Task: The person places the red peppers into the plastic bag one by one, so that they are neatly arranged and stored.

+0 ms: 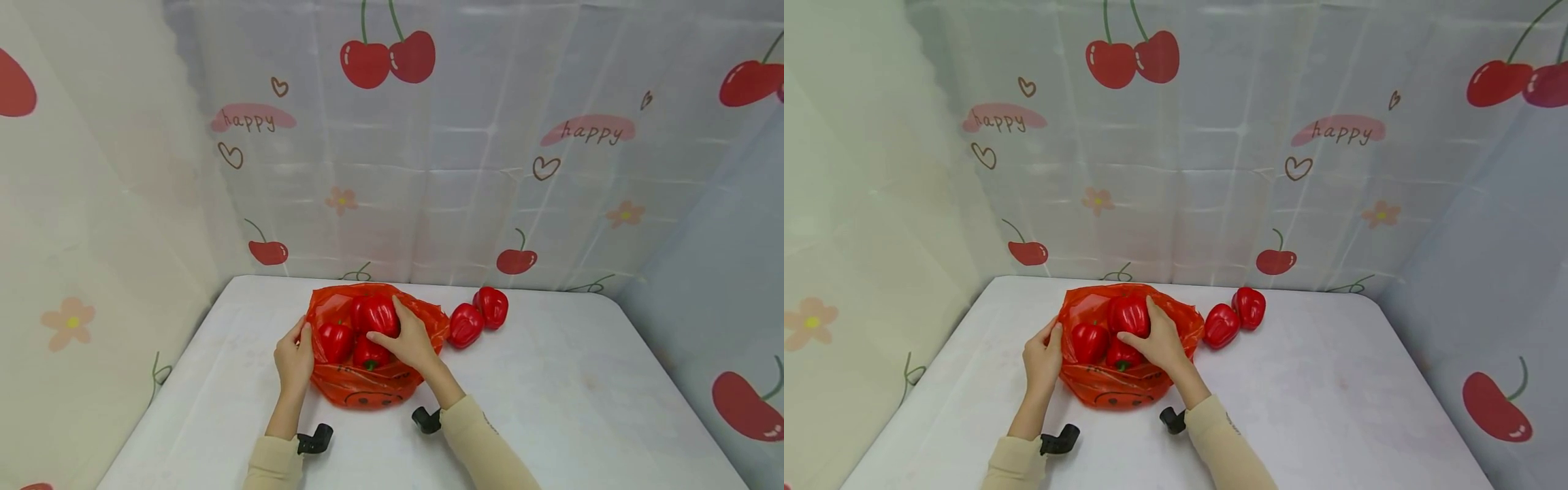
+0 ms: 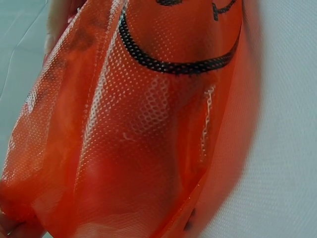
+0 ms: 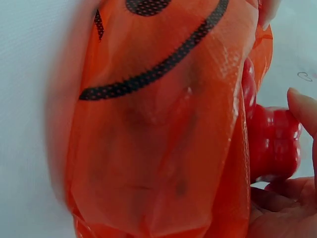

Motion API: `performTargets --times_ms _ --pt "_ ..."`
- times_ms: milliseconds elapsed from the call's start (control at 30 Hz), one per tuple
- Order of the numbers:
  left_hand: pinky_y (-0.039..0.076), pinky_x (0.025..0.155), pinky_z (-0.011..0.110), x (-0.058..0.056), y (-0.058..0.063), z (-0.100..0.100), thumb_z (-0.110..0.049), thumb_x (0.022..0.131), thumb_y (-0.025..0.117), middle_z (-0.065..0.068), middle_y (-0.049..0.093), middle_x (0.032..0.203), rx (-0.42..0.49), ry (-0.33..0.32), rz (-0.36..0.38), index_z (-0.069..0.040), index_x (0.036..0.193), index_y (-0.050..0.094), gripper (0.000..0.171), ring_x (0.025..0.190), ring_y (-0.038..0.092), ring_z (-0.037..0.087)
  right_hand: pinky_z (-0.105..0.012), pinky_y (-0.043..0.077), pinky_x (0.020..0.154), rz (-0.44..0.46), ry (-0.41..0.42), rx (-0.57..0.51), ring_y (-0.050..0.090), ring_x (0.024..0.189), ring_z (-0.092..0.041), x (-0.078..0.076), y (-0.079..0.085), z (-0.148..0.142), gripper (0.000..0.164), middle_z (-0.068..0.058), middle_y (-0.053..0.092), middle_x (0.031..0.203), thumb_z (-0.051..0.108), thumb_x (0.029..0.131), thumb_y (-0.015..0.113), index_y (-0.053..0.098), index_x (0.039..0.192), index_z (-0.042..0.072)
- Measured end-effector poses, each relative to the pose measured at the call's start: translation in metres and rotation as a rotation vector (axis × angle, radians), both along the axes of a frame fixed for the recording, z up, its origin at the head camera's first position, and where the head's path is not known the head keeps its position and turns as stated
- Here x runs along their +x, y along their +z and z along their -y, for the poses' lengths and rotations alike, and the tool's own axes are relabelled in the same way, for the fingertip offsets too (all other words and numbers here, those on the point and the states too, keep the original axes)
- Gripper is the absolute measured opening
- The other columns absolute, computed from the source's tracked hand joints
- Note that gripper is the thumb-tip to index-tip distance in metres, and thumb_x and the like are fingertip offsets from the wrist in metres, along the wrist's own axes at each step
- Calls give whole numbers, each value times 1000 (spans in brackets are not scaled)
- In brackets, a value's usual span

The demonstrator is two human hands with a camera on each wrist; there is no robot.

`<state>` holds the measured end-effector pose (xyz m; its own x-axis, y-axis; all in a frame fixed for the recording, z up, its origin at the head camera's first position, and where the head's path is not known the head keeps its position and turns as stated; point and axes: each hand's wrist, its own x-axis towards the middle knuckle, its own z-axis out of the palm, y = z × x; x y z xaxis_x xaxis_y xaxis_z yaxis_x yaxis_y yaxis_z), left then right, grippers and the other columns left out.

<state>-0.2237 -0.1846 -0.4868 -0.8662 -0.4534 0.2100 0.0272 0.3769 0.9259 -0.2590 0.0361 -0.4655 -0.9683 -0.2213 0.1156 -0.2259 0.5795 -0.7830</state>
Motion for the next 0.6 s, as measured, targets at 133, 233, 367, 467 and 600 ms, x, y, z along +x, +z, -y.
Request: performTargets --times_ms 133,233,367,467,600 --pt "49 99 50 0 0 0 -16 101 50 22 59 133 2 -1 8 0 135 56 38 123 57 40 -53 49 101 4 3 15 43 137 -34 1 1 -2 97 -14 40 153 50 83 73 26 155 6" --pt "49 100 50 0 0 0 -16 102 49 22 58 135 5 -9 13 0 136 55 39 124 56 40 -53 49 100 3 -9 -2 43 137 -35 2 1 -3 96 -14 40 154 49 82 73 27 154 6" --pt "49 100 50 0 0 1 -16 102 49 22 58 134 5 -8 12 0 136 55 38 124 56 40 -54 49 100 -20 -34 -26 42 137 -36 3 1 -5 94 -15 41 153 50 82 73 31 153 5" --pt "49 99 50 0 0 1 -15 101 50 22 59 133 0 0 4 0 135 56 38 123 57 40 -55 49 100 -34 -48 -38 42 138 -36 3 1 -7 93 -14 42 152 50 82 73 32 153 6" --pt "50 99 50 -1 0 1 -15 101 50 22 60 132 3 2 -3 0 134 57 37 123 57 40 -56 49 99 -46 -55 -51 41 138 -37 3 2 -12 92 -15 43 152 50 81 74 34 152 8"
